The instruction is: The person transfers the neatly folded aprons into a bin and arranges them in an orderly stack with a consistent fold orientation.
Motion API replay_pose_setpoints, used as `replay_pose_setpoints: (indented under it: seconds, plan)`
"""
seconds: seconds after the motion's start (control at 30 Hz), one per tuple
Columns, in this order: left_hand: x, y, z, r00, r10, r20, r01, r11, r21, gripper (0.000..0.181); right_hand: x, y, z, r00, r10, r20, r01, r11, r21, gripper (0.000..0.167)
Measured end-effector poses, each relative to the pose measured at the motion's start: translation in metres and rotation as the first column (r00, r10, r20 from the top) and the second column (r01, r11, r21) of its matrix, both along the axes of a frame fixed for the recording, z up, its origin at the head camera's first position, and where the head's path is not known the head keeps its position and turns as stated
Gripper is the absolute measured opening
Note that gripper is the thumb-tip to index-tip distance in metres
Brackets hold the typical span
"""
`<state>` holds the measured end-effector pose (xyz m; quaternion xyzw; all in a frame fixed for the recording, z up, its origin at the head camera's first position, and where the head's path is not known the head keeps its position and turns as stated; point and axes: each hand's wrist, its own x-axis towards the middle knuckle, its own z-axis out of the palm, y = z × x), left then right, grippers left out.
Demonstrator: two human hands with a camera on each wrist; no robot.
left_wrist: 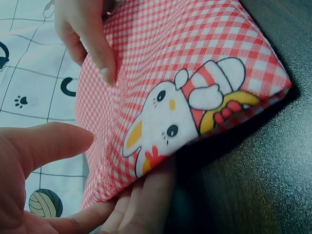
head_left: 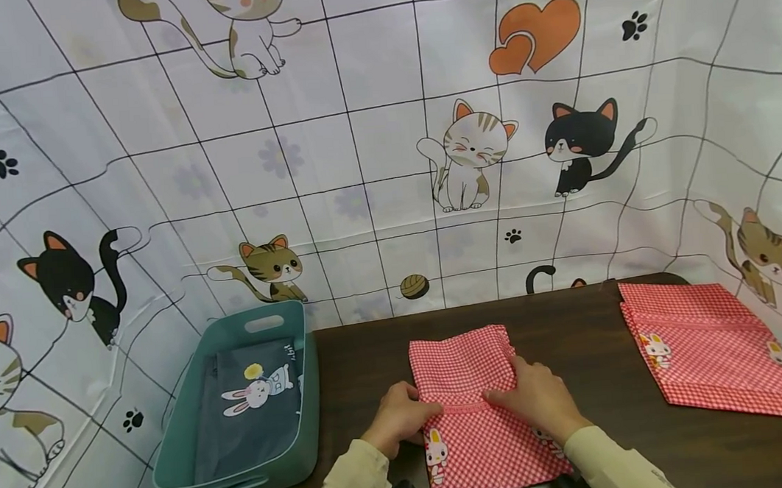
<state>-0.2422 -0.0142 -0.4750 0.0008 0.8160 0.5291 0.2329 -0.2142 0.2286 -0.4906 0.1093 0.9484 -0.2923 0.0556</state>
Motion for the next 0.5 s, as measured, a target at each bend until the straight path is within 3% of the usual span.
replay_pose_setpoints:
  seconds: [0.3,0.5]
  plan:
    - [0.001,-0.003,-0.003,0.994,0.018,0.104,-0.028,0.995,0.097,0.044,0.002,0.01,0.001,1.0,-0.005,0.005,0.006,0.983,-0.183,0.099]
    - [-0.001,-0.005,-0.005,0.981,0.051,0.185,-0.081,0.985,0.154,0.034,0.005,0.021,0.003,0.997,-0.005,0.08,0.034,0.933,-0.359,0.093]
